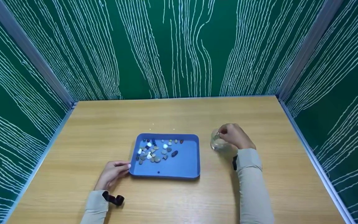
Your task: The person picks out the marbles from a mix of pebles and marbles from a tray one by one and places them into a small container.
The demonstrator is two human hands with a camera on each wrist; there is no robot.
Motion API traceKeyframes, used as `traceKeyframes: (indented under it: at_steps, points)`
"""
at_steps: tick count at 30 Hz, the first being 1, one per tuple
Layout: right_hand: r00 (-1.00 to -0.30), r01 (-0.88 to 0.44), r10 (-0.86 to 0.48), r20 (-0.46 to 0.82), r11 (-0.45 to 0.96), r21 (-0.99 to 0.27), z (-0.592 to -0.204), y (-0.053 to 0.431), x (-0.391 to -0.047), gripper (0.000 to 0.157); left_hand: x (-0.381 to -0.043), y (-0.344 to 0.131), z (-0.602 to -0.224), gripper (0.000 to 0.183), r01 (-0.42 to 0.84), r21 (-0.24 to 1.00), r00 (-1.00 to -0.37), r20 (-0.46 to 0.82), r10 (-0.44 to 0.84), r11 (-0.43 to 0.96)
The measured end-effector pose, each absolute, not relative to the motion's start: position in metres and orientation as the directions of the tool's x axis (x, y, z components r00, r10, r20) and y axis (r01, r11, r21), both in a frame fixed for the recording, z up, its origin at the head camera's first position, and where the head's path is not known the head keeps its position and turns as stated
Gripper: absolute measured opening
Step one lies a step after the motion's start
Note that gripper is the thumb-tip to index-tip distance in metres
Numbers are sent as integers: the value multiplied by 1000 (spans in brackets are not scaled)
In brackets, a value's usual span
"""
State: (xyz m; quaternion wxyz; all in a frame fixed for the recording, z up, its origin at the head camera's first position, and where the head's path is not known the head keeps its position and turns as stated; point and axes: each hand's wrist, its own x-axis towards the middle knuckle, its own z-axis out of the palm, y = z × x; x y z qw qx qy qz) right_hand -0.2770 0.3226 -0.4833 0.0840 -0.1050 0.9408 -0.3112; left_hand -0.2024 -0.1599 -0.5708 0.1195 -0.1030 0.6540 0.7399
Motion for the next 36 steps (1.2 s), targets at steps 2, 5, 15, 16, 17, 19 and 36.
traceKeyframes:
  at_steps: [2, 5, 15, 16, 17, 19, 36]
  points:
    - [-963, -155, -256, -87, 785, -600, -482, 323, -277, 26, -203, -160, -571, 33, -313, 942, -950, -311, 39, -117]
    - [-961, -147, -256, -100, 788, -598, -481, 322, -276, 27, -202, -160, -570, 32, -315, 941, -949, -313, 36, -120]
    - [-959, -176, -271, -83, 797, -578, -478, 311, -278, 26, -202, -158, -568, 32, -336, 937, -942, -335, 23, -100]
    - [-958, -177, -274, -84, 794, -581, -478, 309, -278, 26, -202, -158, -568, 32, -337, 936, -942, -336, 23, -104]
    - [-958, -170, -272, -90, 793, -585, -477, 307, -279, 26, -202, -158, -568, 32, -337, 935, -941, -337, 24, -107]
    - [-958, -154, -265, -107, 795, -587, -476, 304, -280, 26, -202, -158, -567, 33, -336, 936, -942, -336, 22, -107]
    - [-954, -182, -289, -83, 775, -605, -475, 256, -294, 22, -204, -161, -569, 28, -360, 932, -933, -360, 18, -51]
